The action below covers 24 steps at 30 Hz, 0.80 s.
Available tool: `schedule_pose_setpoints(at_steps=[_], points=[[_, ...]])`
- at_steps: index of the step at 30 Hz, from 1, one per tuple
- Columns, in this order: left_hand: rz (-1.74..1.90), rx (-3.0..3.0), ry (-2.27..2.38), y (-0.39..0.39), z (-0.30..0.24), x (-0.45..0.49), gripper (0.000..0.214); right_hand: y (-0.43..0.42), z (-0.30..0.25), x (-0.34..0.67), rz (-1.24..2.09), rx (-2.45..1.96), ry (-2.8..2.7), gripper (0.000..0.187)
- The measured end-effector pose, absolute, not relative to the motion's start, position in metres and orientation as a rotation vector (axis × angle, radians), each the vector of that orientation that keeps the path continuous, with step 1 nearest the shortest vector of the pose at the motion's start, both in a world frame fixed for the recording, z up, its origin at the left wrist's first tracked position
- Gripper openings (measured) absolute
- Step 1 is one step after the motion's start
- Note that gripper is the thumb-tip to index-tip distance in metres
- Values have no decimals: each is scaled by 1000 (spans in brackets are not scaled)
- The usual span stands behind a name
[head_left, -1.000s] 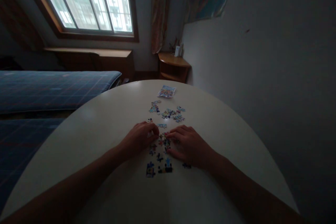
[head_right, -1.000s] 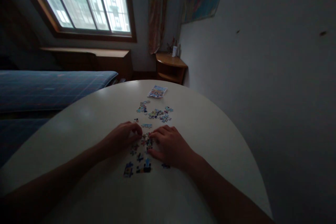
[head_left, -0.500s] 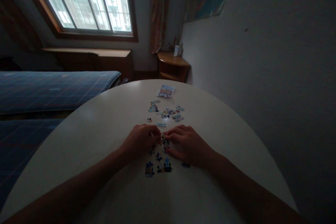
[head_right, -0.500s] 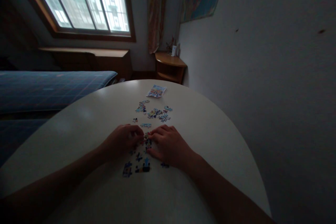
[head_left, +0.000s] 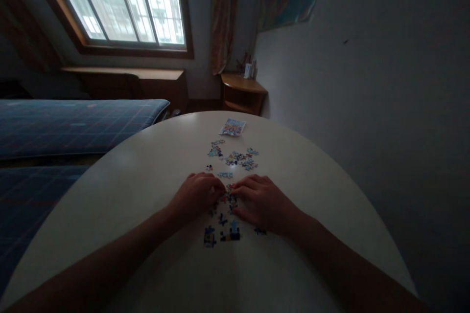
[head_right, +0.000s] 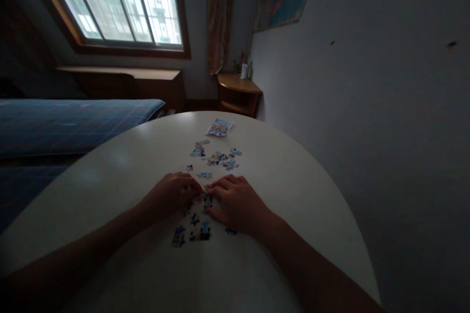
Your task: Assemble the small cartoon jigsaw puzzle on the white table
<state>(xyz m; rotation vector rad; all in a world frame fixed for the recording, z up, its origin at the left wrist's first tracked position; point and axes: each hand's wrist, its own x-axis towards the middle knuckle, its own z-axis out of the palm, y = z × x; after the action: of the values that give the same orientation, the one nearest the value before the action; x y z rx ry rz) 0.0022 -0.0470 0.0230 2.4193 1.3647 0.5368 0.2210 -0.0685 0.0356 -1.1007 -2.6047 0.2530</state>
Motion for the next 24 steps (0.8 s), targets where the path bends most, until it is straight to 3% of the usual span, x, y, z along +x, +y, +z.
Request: schedule_pose_setpoints(at_steps=[24], points=[[490, 2698, 896, -31, 19, -22, 17, -69, 38, 220, 246, -1080, -2627, 34]])
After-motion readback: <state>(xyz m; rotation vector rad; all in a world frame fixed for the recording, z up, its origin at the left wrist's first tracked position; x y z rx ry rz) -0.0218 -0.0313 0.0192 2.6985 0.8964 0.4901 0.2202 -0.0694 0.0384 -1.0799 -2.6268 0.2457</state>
